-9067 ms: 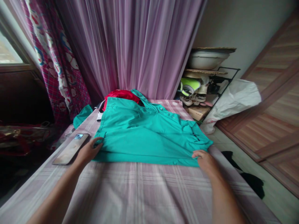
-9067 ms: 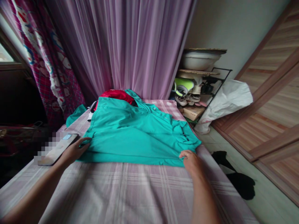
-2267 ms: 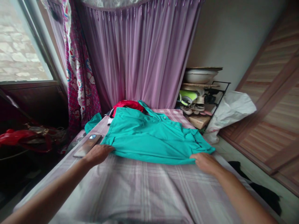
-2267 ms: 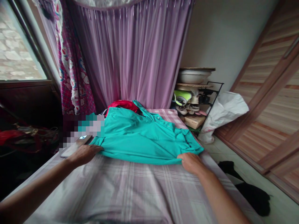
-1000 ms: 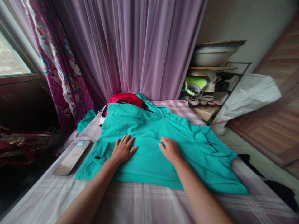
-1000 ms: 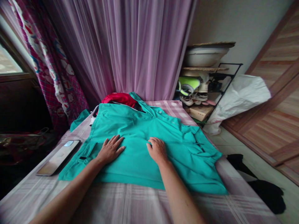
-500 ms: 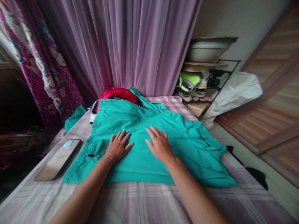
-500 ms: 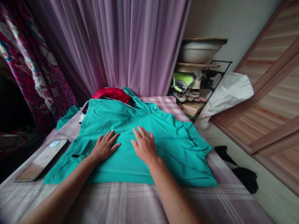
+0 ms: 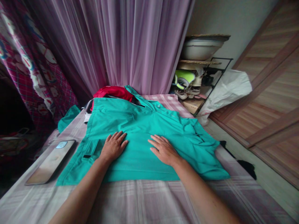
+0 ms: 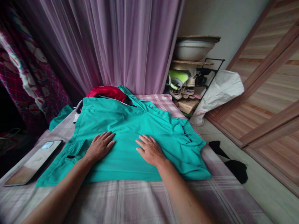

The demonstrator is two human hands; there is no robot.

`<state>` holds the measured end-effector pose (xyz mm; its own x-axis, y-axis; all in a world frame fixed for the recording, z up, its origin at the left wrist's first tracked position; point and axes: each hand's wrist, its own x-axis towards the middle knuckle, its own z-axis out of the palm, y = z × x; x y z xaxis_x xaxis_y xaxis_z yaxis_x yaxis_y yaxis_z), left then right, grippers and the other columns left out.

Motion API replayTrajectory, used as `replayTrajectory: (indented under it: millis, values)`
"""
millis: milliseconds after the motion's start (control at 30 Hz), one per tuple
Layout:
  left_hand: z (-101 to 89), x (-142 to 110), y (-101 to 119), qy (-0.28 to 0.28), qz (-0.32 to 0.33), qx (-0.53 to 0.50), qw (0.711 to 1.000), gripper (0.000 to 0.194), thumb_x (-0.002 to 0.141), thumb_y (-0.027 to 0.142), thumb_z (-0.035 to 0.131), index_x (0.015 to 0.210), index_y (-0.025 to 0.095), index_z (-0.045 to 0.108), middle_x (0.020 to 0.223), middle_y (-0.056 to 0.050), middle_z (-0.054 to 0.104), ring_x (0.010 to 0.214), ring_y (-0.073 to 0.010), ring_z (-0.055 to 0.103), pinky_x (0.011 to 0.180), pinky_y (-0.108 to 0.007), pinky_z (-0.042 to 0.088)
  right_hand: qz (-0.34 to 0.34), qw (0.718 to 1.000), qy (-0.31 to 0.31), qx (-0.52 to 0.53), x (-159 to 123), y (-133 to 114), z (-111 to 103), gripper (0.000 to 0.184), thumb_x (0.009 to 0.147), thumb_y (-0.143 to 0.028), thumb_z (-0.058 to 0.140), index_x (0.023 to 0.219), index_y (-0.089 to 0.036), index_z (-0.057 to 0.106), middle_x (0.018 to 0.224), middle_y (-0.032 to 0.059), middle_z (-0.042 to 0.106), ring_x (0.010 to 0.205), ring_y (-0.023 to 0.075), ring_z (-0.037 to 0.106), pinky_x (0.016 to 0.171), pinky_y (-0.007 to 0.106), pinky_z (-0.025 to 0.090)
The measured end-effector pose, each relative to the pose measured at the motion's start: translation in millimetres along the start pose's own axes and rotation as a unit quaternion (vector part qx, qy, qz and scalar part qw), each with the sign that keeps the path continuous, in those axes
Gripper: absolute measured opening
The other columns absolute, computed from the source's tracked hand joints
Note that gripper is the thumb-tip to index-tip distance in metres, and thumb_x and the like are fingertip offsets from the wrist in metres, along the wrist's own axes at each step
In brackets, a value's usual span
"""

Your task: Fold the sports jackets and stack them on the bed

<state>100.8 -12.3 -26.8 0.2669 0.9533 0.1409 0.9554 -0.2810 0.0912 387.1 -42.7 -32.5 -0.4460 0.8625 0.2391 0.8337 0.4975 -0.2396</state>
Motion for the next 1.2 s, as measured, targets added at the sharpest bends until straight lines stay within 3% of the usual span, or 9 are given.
replayTrajectory:
  millis: [100, 200, 333, 567, 700, 833, 967, 1067, 1200]
  values:
    - [1.9, 0.1, -0.6, 0.012, 0.001, 0.0, 1.0, 0.054, 0.098, 0.052, 0.035, 0.144, 0.027, 0.051, 0.151, -0.008, 0.049, 0.14, -0.0298, 0.042, 0.115, -0.052, 0.031, 0.007, 0.998, 0.061, 0.003, -32.5, 47.0, -8.3, 0.038, 0.097, -0.033, 0.045, 0.128, -0.025, 0.066, 0.136, 0.0073, 0.063, 0.127, 0.0236, 0.056, 0.11, 0.046, 0.042]
    - [2.4, 0.4, -1.0, 0.012, 0.001, 0.0, 1.0, 0.054, 0.098, 0.052, 0.036, 0.143, 0.027, 0.052, 0.15, -0.008, 0.05, 0.14, -0.0298, 0.043, 0.115, -0.052, 0.031, 0.072, 0.992, 0.106, -0.02, -61.8, 89.8, -18.2, 0.039, 0.096, -0.035, 0.043, 0.12, -0.022, 0.071, 0.127, 0.0097, 0.068, 0.12, 0.025, 0.061, 0.106, 0.046, 0.047]
    - [0.5, 1.2, 0.2, -0.002, -0.004, 0.002, 1.0, 0.055, 0.098, 0.052, 0.036, 0.143, 0.025, 0.051, 0.15, -0.009, 0.05, 0.141, -0.0306, 0.042, 0.116, -0.052, 0.03, 0.116, 0.984, 0.125, -0.045, -77.1, 113.3, -27.5, 0.043, 0.096, -0.038, 0.039, 0.117, -0.019, 0.072, 0.123, 0.0117, 0.07, 0.117, 0.0255, 0.062, 0.105, 0.045, 0.048]
    - [0.8, 0.8, 0.9, 0.007, -0.002, -0.007, 1.0, 0.055, 0.098, 0.053, 0.036, 0.142, 0.025, 0.052, 0.15, -0.009, 0.05, 0.14, -0.0312, 0.043, 0.115, -0.053, 0.031, 0.136, 0.98, 0.124, -0.079, -61.1, 82.4, -40.1, 0.043, 0.097, -0.036, 0.037, 0.117, -0.018, 0.071, 0.121, 0.0126, 0.071, 0.112, 0.0264, 0.064, 0.101, 0.044, 0.048]
    - [2.5, 0.5, -0.3, 0.008, 0.0, -0.004, 1.0, 0.056, 0.099, 0.054, 0.032, 0.143, 0.024, 0.052, 0.15, -0.009, 0.05, 0.14, -0.0311, 0.043, 0.114, -0.053, 0.031, 0.094, 0.988, 0.094, -0.075, -57.7, 64.9, -31.5, 0.043, 0.098, -0.037, 0.037, 0.122, -0.021, 0.069, 0.13, 0.0096, 0.067, 0.121, 0.0253, 0.059, 0.103, 0.042, 0.046]
    - [3.8, 0.7, -0.7, 0.012, 0.0, -0.01, 1.0, 0.056, 0.099, 0.054, 0.033, 0.142, 0.025, 0.052, 0.15, -0.009, 0.05, 0.14, -0.0313, 0.043, 0.114, -0.053, 0.031, 0.118, 0.985, 0.068, -0.103, -63.6, 74.7, -20.1, 0.042, 0.098, -0.035, 0.039, 0.125, -0.021, 0.067, 0.134, 0.0106, 0.064, 0.124, 0.0258, 0.057, 0.103, 0.043, 0.045]
    - [4.6, 0.7, 0.2, 0.024, -0.001, -0.008, 1.0, 0.055, 0.099, 0.054, 0.033, 0.141, 0.026, 0.054, 0.148, -0.009, 0.053, 0.138, -0.0307, 0.044, 0.114, -0.054, 0.032, 0.15, 0.978, 0.044, -0.141, -61.7, 85.0, -27.4, 0.04, 0.097, -0.034, 0.041, 0.123, -0.019, 0.068, 0.13, 0.0124, 0.066, 0.119, 0.0265, 0.061, 0.099, 0.043, 0.047]
    - [5.0, 0.3, 1.3, 0.025, -0.002, 0.0, 1.0, 0.055, 0.098, 0.054, 0.033, 0.141, 0.026, 0.054, 0.148, -0.009, 0.053, 0.138, -0.0301, 0.044, 0.114, -0.052, 0.032, 0.154, 0.976, 0.024, -0.155, -41.3, 72.0, -41.7, 0.039, 0.096, -0.036, 0.045, 0.121, -0.02, 0.069, 0.129, 0.0133, 0.066, 0.115, 0.0279, 0.063, 0.095, 0.043, 0.048]
    - [4.5, -1.4, 2.8, 0.022, -0.006, 0.005, 1.0, 0.055, 0.098, 0.055, 0.034, 0.141, 0.027, 0.053, 0.148, -0.008, 0.053, 0.139, -0.0293, 0.044, 0.115, -0.051, 0.032, 0.09, 0.988, 0.078, -0.098, 8.0, 35.1, -50.3, 0.04, 0.097, -0.037, 0.044, 0.127, -0.021, 0.066, 0.132, 0.0112, 0.065, 0.119, 0.0259, 0.061, 0.098, 0.04, 0.047]
